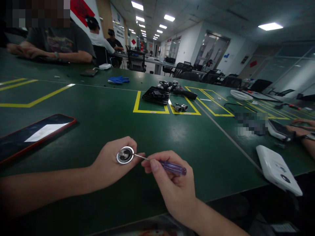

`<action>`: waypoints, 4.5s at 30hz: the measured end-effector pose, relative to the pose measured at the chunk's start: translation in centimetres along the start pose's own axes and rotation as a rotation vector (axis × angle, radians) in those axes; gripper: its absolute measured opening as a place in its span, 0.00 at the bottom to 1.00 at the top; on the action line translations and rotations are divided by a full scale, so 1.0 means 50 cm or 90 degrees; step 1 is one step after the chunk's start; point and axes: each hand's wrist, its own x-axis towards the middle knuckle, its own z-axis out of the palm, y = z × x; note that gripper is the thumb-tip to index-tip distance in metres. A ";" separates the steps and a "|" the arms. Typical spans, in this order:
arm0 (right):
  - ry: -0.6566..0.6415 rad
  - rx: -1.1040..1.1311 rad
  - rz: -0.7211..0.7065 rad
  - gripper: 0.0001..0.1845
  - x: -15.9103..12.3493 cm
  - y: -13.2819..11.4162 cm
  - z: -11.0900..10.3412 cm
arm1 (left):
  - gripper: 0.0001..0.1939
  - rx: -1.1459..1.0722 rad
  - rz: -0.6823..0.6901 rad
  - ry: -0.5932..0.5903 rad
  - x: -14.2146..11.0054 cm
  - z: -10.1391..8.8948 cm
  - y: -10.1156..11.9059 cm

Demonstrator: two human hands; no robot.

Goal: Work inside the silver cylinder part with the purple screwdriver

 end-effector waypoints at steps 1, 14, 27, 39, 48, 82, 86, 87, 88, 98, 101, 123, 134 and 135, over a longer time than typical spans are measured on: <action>0.005 -0.003 -0.009 0.06 -0.001 0.000 -0.001 | 0.08 -0.001 -0.001 -0.003 0.000 0.000 0.000; -0.148 -0.279 -0.189 0.05 0.035 -0.061 -0.004 | 0.09 -0.020 -0.011 0.008 0.000 0.000 0.004; -0.217 -0.340 -0.190 0.04 0.053 -0.104 -0.006 | 0.08 0.031 0.071 -0.001 -0.003 -0.002 0.000; -0.036 -0.077 0.056 0.04 0.014 -0.028 0.004 | 0.07 0.092 0.083 0.003 -0.004 0.001 -0.003; 0.101 0.319 0.289 0.07 -0.005 -0.003 0.028 | 0.08 0.111 0.040 0.015 -0.002 0.004 -0.002; -0.243 -0.466 -0.199 0.10 0.114 -0.113 0.026 | 0.07 -0.090 -0.043 -0.037 -0.002 -0.003 0.008; -0.237 -0.468 -0.196 0.11 0.119 -0.118 0.027 | 0.08 -0.071 -0.034 -0.054 -0.003 -0.003 0.005; -0.233 -0.467 -0.195 0.12 0.121 -0.119 0.027 | 0.08 -0.066 -0.032 -0.057 -0.002 -0.004 0.005; -0.232 -0.467 -0.195 0.12 0.123 -0.119 0.027 | 0.08 -0.061 -0.030 -0.059 -0.002 -0.004 0.005; -0.262 -0.484 -0.200 0.13 0.129 -0.120 0.029 | 0.06 -0.059 -0.023 -0.045 0.000 -0.001 0.006; -0.265 -0.485 -0.207 0.13 0.128 -0.121 0.029 | 0.06 -0.051 -0.014 -0.039 0.001 -0.003 0.006; -0.270 -0.455 -0.217 0.08 0.123 -0.118 0.022 | 0.05 -0.095 -0.054 -0.033 -0.001 -0.004 0.012; -0.277 -0.437 -0.200 0.08 0.124 -0.120 0.023 | 0.05 -0.090 -0.048 -0.047 -0.002 -0.003 0.009; -0.279 -0.433 -0.200 0.08 0.123 -0.119 0.022 | 0.05 -0.088 -0.046 -0.049 -0.001 -0.003 0.009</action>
